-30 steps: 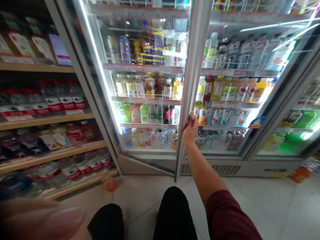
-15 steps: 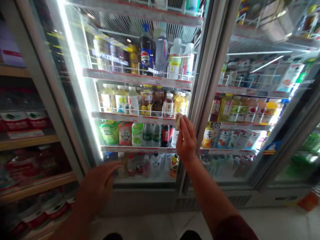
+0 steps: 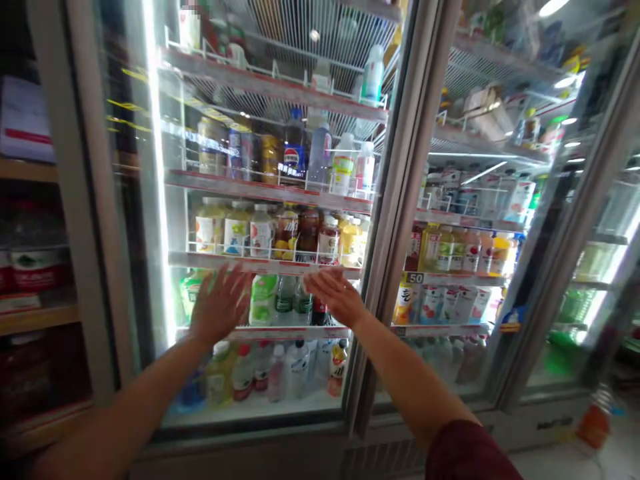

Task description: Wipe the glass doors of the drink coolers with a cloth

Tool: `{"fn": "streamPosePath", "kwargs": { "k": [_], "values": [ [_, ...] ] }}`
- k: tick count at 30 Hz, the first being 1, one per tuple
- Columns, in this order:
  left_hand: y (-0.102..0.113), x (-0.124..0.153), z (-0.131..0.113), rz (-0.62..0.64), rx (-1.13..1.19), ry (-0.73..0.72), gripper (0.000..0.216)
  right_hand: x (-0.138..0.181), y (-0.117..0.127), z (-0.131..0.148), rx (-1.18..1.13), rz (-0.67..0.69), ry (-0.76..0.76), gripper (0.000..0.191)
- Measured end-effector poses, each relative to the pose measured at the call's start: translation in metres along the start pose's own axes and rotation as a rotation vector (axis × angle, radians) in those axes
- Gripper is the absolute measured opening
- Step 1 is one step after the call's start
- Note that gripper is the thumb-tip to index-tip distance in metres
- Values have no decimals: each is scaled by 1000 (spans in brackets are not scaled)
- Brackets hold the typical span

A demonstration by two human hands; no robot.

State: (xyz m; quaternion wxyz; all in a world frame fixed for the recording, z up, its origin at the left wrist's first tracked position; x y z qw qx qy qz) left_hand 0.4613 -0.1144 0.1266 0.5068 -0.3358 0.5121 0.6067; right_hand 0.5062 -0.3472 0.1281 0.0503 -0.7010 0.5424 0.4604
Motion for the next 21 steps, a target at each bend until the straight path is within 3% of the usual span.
{"fn": "streamPosePath", "kwargs": {
  "k": [3,6,9,14,21],
  "values": [
    [-15,-7,18,-54,-5,-2,72,-27,40,-70,109,-216,-337,58],
    [-22,-6,24,-97,-23,-8,74,-38,52,-98,116,-366,-461,60],
    [-26,-1,25,-99,-40,-34,76,-32,35,-78,98,-388,-406,66],
    [-25,10,29,-107,-105,-136,76,-16,1,-29,71,-287,-267,69],
    [-30,16,35,-61,-68,-90,68,-15,8,-32,59,-220,-256,63]
  ]
}}
Point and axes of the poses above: each hand's wrist, its own x-axis away from the middle knuckle, its own y-axis out of the back of the hand, z = x × y, the point moved 10 cm from there along -x, towards the middle knuckle, and after that the axes turned 4 degrees about -x, right-handed, at the moved point
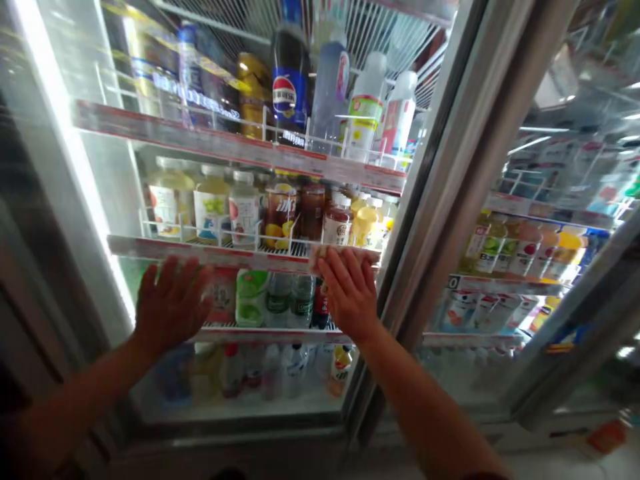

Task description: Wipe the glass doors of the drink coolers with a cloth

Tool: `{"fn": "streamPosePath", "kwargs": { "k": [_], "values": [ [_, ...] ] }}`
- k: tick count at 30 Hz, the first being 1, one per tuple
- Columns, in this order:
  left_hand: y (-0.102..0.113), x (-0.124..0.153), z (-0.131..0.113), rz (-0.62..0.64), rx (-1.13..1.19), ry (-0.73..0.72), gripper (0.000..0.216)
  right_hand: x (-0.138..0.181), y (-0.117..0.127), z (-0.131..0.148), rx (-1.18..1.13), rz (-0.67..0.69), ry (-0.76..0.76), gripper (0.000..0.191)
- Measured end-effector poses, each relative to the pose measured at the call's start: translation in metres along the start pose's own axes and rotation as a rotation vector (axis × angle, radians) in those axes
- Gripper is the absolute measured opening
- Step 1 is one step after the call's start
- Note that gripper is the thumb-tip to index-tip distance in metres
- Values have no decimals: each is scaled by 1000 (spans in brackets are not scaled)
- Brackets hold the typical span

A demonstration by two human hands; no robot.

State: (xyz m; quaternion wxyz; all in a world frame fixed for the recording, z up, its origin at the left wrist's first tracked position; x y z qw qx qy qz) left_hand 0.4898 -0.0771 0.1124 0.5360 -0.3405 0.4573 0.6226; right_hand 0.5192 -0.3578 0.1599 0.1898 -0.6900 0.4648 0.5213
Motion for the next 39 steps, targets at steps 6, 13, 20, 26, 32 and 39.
{"fn": "streamPosePath", "kwargs": {
  "k": [6,13,20,26,32,39],
  "values": [
    [-15,-1,5,131,71,105,51,46,12,-9,16,112,4,61],
    [-12,4,-14,206,131,180,56,61,9,0,21,44,-2,48],
    [-6,23,-27,356,221,126,55,19,-22,69,-186,350,173,58],
    [0,46,25,251,243,236,51,-78,-7,30,-7,-26,-200,59],
    [-1,65,61,185,147,241,48,-51,-53,108,-54,217,122,60],
    [2,67,56,106,151,204,52,-110,-33,56,30,143,10,58]
  ]
}}
Point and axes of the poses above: each hand's wrist, its own x-axis away from the middle knuckle, its own y-axis out of the back of the hand, z = x × y, the point moved 10 cm from there along -x, towards the middle knuckle, and after that the axes turned 4 degrees about -x, right-handed, at the moved point
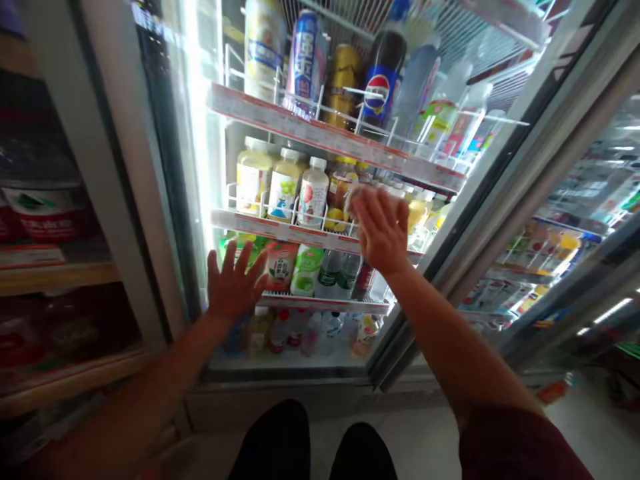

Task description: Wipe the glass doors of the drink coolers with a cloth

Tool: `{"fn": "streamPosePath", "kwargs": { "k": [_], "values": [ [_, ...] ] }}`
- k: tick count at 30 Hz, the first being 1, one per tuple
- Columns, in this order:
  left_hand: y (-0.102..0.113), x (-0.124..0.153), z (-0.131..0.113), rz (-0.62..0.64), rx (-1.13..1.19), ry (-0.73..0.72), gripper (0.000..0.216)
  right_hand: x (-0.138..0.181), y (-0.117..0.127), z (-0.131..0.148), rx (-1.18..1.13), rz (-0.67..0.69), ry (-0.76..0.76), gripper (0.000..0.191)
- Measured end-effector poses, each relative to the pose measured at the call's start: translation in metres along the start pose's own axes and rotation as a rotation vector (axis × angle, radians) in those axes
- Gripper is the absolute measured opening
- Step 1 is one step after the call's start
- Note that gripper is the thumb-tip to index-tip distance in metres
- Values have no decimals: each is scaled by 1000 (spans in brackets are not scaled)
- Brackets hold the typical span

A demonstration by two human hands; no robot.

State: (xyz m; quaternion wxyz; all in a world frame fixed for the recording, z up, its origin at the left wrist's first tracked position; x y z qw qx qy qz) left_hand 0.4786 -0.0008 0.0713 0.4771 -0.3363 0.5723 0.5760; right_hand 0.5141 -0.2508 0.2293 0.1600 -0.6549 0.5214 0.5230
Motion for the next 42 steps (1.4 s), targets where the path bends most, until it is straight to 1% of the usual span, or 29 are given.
{"fn": "streamPosePath", "kwargs": {
  "k": [1,2,3,4,5,6,7,8,9,10,11,12,13,15,16,17,18,19,21,24,28,32,35,37,40,42],
  "values": [
    [-1,1,1,-6,18,8,53,-12,10,-16,22,-88,-106,58],
    [-3,1,3,1,40,16,54,-18,18,-26,39,-165,-198,58],
    [-4,2,5,8,62,26,54,-20,22,-28,49,-218,-260,59],
    [-5,2,7,6,81,35,54,-19,21,-24,50,-226,-285,59],
    [-5,2,8,9,93,39,54,-16,13,-13,41,-184,-262,60],
    [-5,3,9,12,93,40,54,-12,1,4,25,-98,-195,61],
    [-5,3,9,12,83,38,55,-5,-15,25,-3,34,-74,62],
    [-4,3,10,0,65,37,55,4,-31,47,-42,180,81,62],
    [-3,3,10,-9,46,36,55,15,-42,64,-80,303,222,62],
    [-2,3,10,-16,24,33,57,24,-46,72,-110,378,322,63],
    [-1,3,10,-30,0,29,59,27,-44,69,-126,390,356,63],
    [0,3,10,-45,-29,20,63,23,-36,56,-124,339,317,63],
    [2,3,9,-59,-62,7,68,16,-24,36,-110,239,217,64],
    [4,3,7,-85,-128,-12,74,9,2,-11,-67,0,-41,66],
    [4,3,7,-89,-153,-15,75,13,11,-27,-54,-93,-141,67],
    [3,3,8,-82,-170,-11,75,20,15,-35,-50,-153,-200,67],
    [2,3,8,-73,-185,-4,74,29,14,-37,-54,-181,-220,68],
    [1,3,10,-61,-201,3,74,40,11,-33,-64,-181,-208,69],
    [0,4,11,-46,-240,13,74,67,-1,-17,-94,-139,-145,70],
    [1,4,13,-65,-291,8,71,110,-16,6,-158,-81,-69,65],
    [3,1,9,-82,-305,-60,67,160,-30,24,-268,-7,8,59],
    [4,-2,5,-68,-313,-72,65,195,-43,37,-351,51,87,60],
    [2,-1,2,-53,-336,-69,62,209,-46,40,-376,42,117,61],
    [0,2,5,-49,-335,-46,60,211,-45,41,-383,16,121,60],
    [-3,3,15,-31,-335,30,61,200,-43,47,-392,26,107,60],
    [-4,2,13,-5,-328,35,59,183,-42,53,-396,50,77,62]
  ]
}}
Point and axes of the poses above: each hand's wrist, its own x-axis away from the middle knuckle, its own y-axis out of the back of the hand, z = x × y, the point moved 10 cm from there along -x, towards the middle knuckle, and after that the axes turned 4 degrees about -x, right-handed, at the moved point
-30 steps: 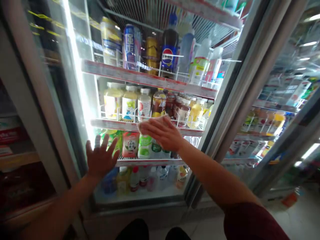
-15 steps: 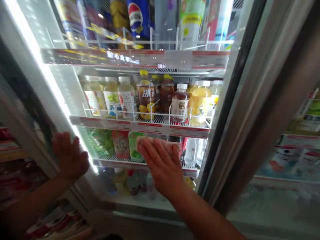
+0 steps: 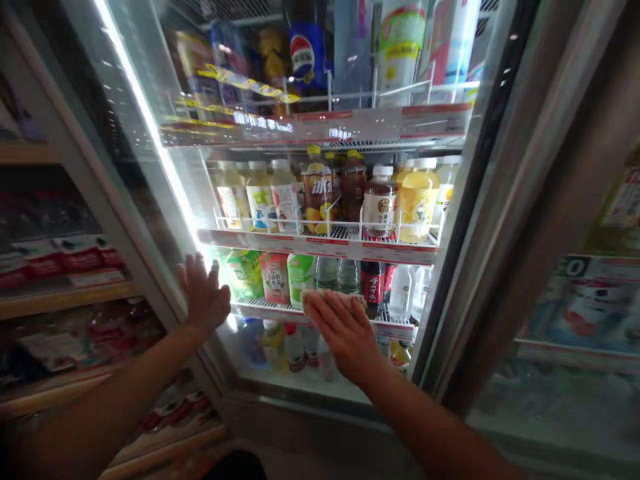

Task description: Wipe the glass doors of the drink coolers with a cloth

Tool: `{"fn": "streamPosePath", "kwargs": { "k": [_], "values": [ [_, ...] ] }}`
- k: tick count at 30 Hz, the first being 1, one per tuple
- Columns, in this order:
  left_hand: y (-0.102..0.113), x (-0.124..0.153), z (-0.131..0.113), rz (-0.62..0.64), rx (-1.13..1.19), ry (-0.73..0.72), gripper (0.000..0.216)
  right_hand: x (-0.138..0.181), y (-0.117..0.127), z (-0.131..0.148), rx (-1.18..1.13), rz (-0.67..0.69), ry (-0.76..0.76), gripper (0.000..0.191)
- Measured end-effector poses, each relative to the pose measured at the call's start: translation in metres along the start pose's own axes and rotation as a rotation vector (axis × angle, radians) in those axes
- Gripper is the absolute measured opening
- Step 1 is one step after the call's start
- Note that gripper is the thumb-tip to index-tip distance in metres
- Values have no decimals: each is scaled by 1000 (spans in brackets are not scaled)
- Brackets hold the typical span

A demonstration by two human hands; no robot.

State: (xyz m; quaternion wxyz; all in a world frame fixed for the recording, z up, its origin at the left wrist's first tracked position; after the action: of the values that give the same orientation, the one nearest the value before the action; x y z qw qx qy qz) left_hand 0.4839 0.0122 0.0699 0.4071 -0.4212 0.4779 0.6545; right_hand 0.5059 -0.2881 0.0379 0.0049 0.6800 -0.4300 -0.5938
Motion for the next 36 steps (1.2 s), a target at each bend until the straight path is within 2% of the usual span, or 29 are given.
{"fn": "streamPosePath", "kwargs": {
  "k": [3,6,10,12,15,17,20,22,24,26,28,30,32,33,36],
  "values": [
    [13,-5,-18,3,45,-18,68,-38,1,8,2,-22,-71,69],
    [41,-11,-50,-46,171,-3,75,-81,-3,18,-28,-39,-97,76],
    [82,-19,-122,-142,417,-313,68,-125,-10,35,-136,-70,-28,76],
    [86,-28,-136,-127,452,-382,65,-137,-5,37,-146,-86,12,74],
    [78,-44,-129,-96,386,-379,57,-146,14,26,2,-71,99,71],
    [75,-48,-123,-105,313,-410,53,-147,34,6,157,-68,125,73],
    [76,-49,-115,-177,249,-441,47,-144,75,-44,341,-159,-29,75],
    [82,-56,-111,-229,241,-444,39,-139,90,-64,402,-201,-91,73],
    [86,-72,-105,-223,220,-460,35,-136,93,-71,427,-222,-110,72],
    [87,-94,-90,-163,177,-437,36,-133,92,-71,440,-250,-135,72],
    [87,-115,-62,-125,126,-330,38,-131,90,-68,453,-271,-145,72],
    [90,-124,-32,-154,86,-185,42,-131,88,-64,455,-271,-139,72],
    [91,-116,-19,-218,63,-102,53,-130,88,-64,447,-269,-147,70],
    [90,-108,-20,-239,55,-103,58,-130,88,-65,442,-270,-156,68],
    [82,-86,-41,-214,45,-257,67,-129,89,-66,441,-289,-179,64]
  ]
}}
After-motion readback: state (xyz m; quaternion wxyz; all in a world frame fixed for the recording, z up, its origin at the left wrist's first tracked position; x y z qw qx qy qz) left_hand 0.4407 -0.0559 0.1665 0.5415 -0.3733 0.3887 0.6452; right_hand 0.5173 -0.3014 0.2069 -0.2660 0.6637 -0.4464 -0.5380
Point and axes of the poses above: each hand's wrist, its own x-axis away from the middle knuckle, its own y-axis out of the back of the hand, z = x × y, the point moved 10 cm from there along -x, towards the middle knuckle, and after that the axes turned 4 degrees about -x, right-handed, at the moved point
